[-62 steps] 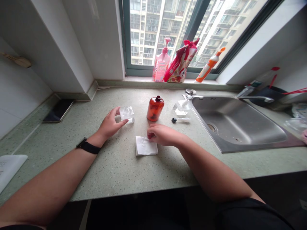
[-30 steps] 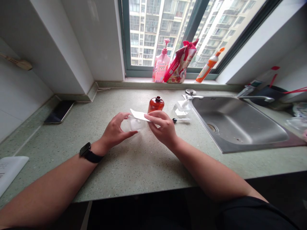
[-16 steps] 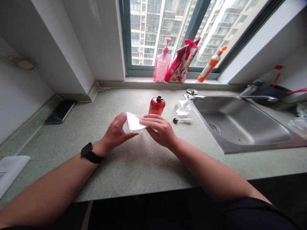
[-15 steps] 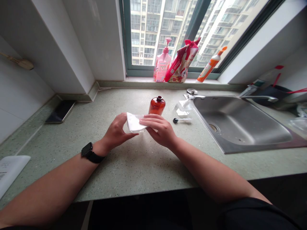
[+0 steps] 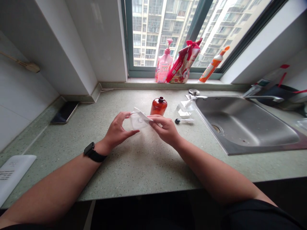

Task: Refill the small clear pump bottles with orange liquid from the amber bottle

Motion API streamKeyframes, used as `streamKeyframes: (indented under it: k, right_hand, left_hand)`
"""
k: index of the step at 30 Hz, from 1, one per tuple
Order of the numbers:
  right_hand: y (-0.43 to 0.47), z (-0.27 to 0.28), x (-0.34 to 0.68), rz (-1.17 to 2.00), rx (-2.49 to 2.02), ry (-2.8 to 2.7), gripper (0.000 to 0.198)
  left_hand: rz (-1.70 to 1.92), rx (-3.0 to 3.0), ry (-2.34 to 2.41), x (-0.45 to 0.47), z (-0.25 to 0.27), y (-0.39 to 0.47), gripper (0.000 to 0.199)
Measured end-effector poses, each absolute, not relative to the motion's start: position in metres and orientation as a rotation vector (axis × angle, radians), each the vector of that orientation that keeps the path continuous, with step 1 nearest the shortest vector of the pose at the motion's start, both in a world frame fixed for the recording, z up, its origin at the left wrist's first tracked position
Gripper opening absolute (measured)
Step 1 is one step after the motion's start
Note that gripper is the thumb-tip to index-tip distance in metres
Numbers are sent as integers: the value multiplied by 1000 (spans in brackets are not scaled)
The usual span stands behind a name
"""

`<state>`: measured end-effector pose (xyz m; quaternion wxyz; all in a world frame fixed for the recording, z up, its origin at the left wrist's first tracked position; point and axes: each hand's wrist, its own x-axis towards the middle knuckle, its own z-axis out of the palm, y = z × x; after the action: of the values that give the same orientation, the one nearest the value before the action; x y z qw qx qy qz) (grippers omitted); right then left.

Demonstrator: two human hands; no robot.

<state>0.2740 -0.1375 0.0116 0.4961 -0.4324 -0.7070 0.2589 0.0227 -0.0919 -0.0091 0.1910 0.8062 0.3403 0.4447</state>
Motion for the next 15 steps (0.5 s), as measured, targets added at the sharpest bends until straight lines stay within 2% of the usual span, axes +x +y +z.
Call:
streamKeyframes:
  k: [9,15]
  right_hand:
    - [-124,9,281,1385,-978,-1177,44]
    - [-123,6,284,1657,-1100,-1371,32]
  left_hand:
    - [1366,1994,1242,9,-18,-71,73]
    - [1340,1794,1330,4,-23,-60,78]
